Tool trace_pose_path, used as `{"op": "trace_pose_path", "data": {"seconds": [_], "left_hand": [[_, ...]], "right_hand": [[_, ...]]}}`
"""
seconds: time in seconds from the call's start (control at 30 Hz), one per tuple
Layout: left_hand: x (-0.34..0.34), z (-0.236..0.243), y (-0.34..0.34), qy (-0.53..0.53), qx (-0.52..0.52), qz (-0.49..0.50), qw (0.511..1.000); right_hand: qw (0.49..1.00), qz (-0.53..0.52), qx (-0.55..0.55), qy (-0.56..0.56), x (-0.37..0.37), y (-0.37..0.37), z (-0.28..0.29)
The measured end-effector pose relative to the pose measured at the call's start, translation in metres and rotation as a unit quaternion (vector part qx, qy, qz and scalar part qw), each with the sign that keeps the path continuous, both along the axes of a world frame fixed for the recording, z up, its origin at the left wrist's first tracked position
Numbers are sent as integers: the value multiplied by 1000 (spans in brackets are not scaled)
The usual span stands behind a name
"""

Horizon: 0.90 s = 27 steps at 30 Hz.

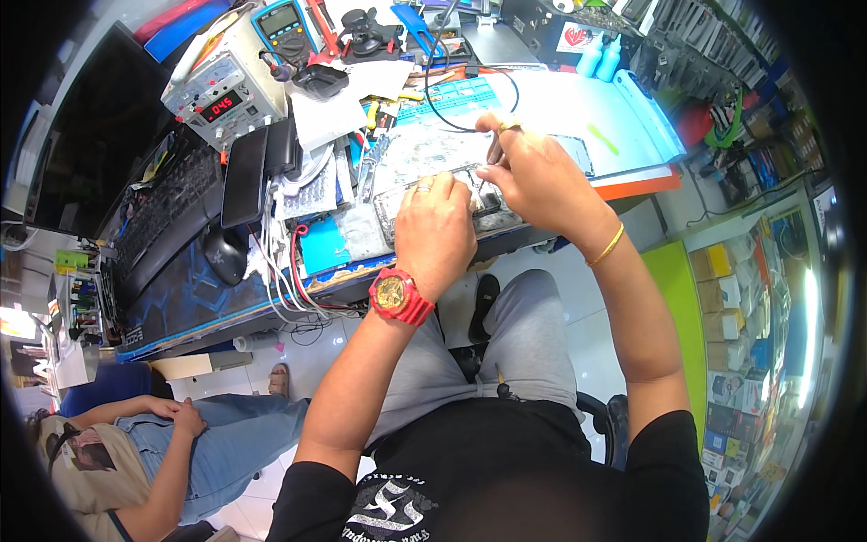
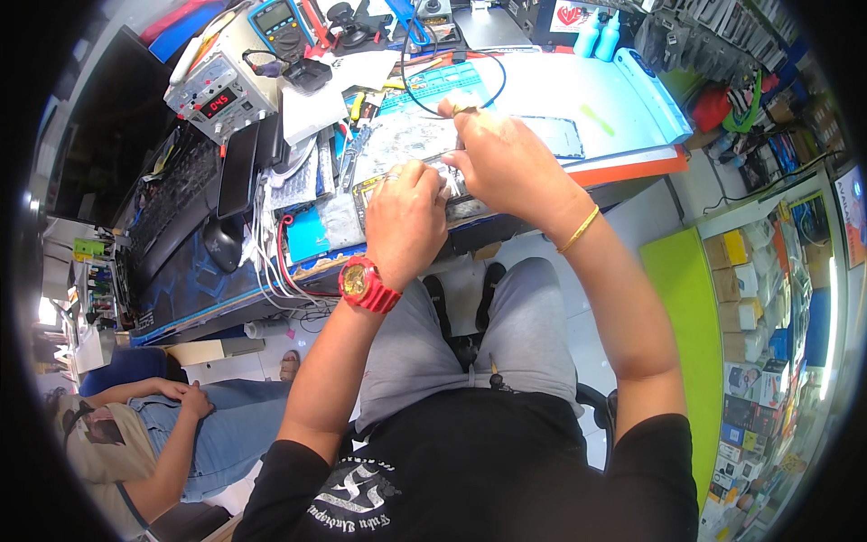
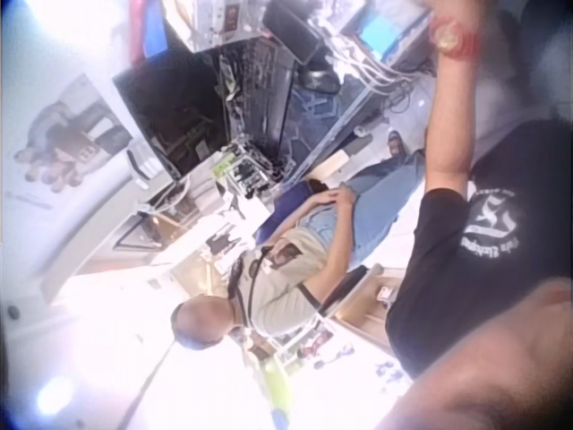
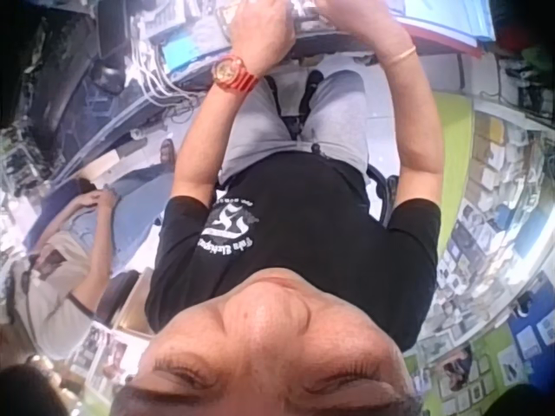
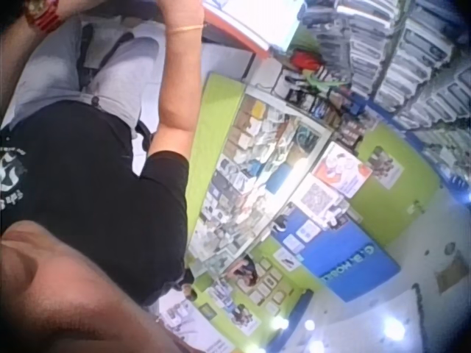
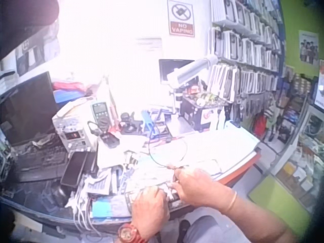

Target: The person disassembles a mobile phone by removing the back cover and using a screwdriver to remove internal screws and components on a workbench.

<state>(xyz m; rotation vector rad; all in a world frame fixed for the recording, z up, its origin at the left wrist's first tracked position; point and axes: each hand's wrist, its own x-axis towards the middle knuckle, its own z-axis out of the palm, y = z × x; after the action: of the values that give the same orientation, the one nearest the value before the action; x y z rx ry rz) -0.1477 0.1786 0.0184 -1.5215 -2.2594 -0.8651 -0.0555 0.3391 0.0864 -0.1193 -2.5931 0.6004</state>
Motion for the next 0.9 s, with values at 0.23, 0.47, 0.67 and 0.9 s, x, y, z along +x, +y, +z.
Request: {"op": "trace_pose_path", "data": {"seconds": [0.23, 0.47, 0.67, 0.9], "left_hand": [[2, -1, 0, -7, -5, 2, 1000], [2, 2, -1, -9, -16, 8, 1000], [2, 0, -1, -8, -15, 12, 1000], [3, 1, 1, -9, -13, 9, 1000]], "right_hand": [[998, 41, -31, 39, -4, 2, -9], [1000, -13, 23, 8, -3, -9, 2], [997, -32, 49, -48, -4, -10, 8], [999, 22, -6, 28, -4, 0, -6]]}}
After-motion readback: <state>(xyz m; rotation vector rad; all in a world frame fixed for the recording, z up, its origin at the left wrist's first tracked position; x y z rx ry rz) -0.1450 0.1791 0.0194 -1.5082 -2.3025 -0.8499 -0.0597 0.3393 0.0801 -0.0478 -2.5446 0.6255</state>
